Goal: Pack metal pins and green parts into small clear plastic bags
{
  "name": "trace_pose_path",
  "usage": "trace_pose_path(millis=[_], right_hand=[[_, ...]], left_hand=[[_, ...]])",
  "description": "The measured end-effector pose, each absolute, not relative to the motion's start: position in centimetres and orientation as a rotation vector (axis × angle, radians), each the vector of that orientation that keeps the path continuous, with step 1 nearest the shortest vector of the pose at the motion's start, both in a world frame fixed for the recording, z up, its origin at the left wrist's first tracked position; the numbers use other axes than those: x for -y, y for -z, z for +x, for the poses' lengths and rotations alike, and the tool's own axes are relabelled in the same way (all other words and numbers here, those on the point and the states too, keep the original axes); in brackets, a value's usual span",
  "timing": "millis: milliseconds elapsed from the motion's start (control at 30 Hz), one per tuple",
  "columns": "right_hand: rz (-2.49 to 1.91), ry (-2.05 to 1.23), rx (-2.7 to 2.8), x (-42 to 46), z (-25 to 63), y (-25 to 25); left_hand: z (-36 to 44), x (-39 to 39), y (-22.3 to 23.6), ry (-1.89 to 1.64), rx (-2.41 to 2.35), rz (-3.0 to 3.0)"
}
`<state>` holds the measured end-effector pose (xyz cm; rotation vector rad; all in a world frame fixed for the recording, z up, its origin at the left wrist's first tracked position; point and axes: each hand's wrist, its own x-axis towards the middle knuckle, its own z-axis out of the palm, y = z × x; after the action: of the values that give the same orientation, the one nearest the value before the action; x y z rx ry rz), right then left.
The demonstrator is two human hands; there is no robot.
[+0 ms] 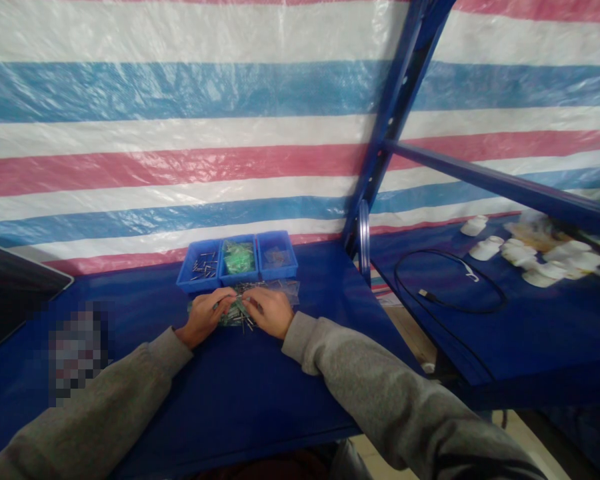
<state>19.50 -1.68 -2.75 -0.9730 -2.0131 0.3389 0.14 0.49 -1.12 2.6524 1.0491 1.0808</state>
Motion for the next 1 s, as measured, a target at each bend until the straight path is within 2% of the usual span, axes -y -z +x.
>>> trace_pose_path(millis=[500, 1000], right_hand=[[-0.951, -0.345, 2.03, 1.83, 19.52, 2.37], [-0.971, -0.315, 2.146, 1.32, 19.45, 3.13]], left_hand=[[0.18, -0.62, 1.39, -1.02, -0.938, 2.798], [0.52, -0.62, 1.06, -0.73, -1.004, 2.808]])
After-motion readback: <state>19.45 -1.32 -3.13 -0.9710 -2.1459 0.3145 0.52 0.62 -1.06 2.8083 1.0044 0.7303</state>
